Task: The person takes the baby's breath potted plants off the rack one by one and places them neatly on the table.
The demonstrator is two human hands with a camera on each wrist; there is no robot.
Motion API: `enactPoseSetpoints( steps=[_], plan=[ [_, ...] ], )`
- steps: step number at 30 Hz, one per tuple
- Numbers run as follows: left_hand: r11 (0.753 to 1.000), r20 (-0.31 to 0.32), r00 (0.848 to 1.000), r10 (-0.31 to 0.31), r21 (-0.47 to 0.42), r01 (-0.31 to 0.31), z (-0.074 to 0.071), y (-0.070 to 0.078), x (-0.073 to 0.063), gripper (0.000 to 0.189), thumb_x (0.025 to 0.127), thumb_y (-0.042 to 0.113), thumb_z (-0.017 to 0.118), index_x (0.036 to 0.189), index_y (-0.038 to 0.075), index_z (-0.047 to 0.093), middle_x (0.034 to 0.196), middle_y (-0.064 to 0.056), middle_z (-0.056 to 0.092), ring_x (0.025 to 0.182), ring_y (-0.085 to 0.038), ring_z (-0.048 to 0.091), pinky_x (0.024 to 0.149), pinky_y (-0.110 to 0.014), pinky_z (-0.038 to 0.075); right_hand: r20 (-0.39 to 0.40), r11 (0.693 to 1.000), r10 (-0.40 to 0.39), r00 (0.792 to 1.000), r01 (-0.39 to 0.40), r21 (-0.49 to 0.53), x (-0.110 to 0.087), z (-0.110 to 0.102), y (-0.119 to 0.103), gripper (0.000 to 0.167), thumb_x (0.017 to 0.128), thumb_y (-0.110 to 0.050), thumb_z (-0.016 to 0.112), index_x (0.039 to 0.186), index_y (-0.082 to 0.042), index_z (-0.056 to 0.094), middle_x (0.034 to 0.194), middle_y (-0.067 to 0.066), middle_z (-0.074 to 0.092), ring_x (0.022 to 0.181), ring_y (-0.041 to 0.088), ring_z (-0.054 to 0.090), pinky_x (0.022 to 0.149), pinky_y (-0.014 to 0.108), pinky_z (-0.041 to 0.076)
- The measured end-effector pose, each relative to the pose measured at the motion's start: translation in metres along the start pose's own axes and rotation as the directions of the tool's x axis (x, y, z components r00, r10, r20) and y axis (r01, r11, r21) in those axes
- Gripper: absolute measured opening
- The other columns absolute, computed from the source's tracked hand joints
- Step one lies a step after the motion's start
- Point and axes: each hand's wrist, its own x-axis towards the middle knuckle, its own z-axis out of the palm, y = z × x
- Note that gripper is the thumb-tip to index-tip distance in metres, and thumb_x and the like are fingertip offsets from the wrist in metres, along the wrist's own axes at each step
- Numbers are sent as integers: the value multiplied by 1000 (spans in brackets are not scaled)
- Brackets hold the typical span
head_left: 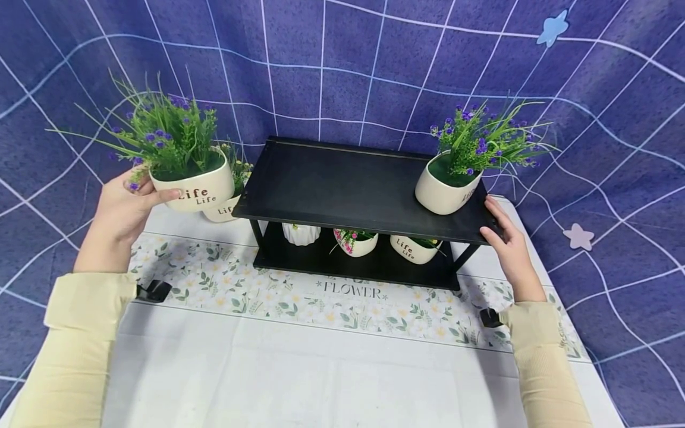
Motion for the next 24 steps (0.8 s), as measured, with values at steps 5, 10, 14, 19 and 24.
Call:
enactPoseSetpoints(
  steps=[5, 10, 14, 19, 24],
  plan=[
    [1000, -5, 1000, -26, 17, 26, -8, -9, 0, 45, 82, -20, 62, 118, 7, 65, 120, 4, 67, 110, -3, 64, 112, -17, 32, -3, 1000, -10, 1000, 10, 13, 0, 0, 0, 51, 95, 2, 54, 144, 2, 42, 156, 16, 35, 142, -2, 30, 111, 6, 26],
    [998, -6, 999, -52, 29, 53, -16, -17, 1, 45, 83, -19, 62, 118, 9, 65, 116, 7, 68, 109, -2, 64, 111, -16, 32, -2, 1000, -10, 1000, 10, 11, 0, 0, 0, 51, 95, 3, 54, 144, 3, 42, 155, 19, 34, 141, -2, 30, 110, 5, 26],
    [998, 0, 998, -56, 24, 56, -21, -25, 0, 43, 82, -20, 61, 109, 13, 66, 104, 12, 69, 97, 0, 66, 93, -12, 44, -1, 1000, -12, 1000, 12, 0, 0, -1, 1, 51, 94, 2, 54, 144, 3, 42, 155, 19, 34, 142, -2, 30, 110, 5, 26],
    [999, 15, 1000, -18, 27, 18, -28, -38, -2, 44, 83, -24, 56, 73, 13, 35, 62, 8, 25, 59, -1, 39, 69, -14, 44, 2, 1000, -10, 1000, 10, -10, 0, -1, 1, 52, 95, 1, 55, 145, 1, 42, 156, 17, 34, 142, -1, 30, 109, 4, 27],
    [1000, 72, 997, -2, 28, -1, -36, -52, -3, 45, 84, -28, 49, 73, 12, 31, 64, 4, 20, 59, -5, 34, 63, -16, 42, 0, 1000, -9, 1000, 9, -6, -1, 0, 0, 51, 95, 2, 54, 144, 1, 43, 155, 17, 35, 142, -1, 31, 110, 5, 27]
  ],
)
